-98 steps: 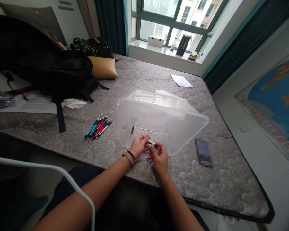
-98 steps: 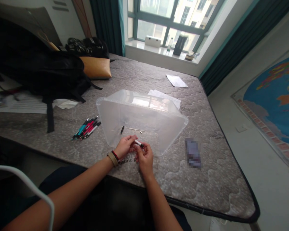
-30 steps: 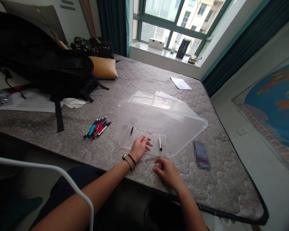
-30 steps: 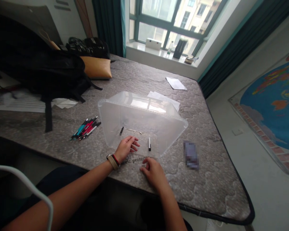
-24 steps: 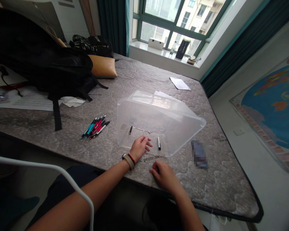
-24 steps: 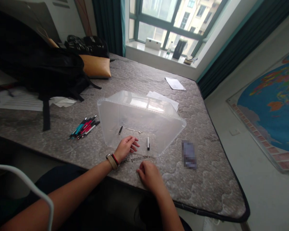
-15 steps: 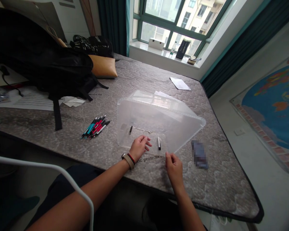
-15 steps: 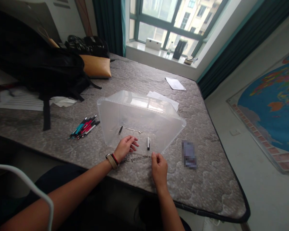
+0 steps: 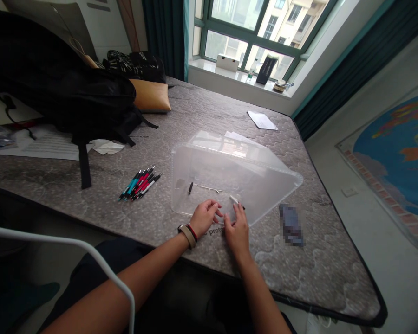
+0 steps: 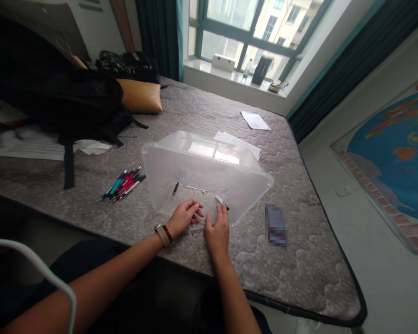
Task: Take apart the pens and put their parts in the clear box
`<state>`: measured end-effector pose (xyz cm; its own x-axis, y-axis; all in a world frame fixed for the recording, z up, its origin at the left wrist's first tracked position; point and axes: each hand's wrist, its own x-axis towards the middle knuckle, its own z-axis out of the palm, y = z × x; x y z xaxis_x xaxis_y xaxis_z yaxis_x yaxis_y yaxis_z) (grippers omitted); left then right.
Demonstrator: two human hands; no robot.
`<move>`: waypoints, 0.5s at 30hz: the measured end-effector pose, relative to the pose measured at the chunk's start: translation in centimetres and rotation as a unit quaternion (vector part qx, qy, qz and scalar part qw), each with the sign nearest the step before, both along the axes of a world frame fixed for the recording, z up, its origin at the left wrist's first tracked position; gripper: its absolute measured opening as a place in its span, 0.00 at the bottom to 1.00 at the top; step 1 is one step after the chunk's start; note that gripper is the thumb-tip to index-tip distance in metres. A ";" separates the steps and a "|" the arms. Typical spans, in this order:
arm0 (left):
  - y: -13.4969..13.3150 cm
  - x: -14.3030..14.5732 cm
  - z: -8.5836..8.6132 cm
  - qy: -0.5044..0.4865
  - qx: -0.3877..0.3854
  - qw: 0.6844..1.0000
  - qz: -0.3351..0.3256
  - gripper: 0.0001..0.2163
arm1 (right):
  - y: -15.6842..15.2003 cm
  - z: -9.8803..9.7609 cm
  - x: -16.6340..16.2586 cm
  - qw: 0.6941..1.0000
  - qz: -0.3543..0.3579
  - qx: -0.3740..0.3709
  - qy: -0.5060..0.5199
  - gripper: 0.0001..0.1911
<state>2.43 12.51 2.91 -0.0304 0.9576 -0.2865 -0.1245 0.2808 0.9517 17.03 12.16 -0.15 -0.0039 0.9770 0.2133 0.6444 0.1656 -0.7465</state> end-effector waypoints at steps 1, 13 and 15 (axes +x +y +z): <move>0.0 0.0 0.1 0.000 0.001 1.000 0.000 0.10 | -0.1 -0.1 -0.1 1.000 -0.007 0.002 0.006 0.26; -0.3 0.3 -0.9 0.077 0.060 0.995 -0.038 0.11 | -1.1 0.6 -0.6 0.992 0.123 -0.013 0.021 0.13; -0.5 0.3 -1.1 0.142 0.092 0.984 -0.050 0.11 | -1.3 0.2 -0.8 0.992 0.128 -0.017 0.008 0.12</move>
<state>2.72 11.96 1.77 0.0123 0.9949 -0.1006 0.1732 0.0969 0.9801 16.24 10.86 0.06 -0.2500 0.9511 0.1816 0.5729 0.2965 -0.7642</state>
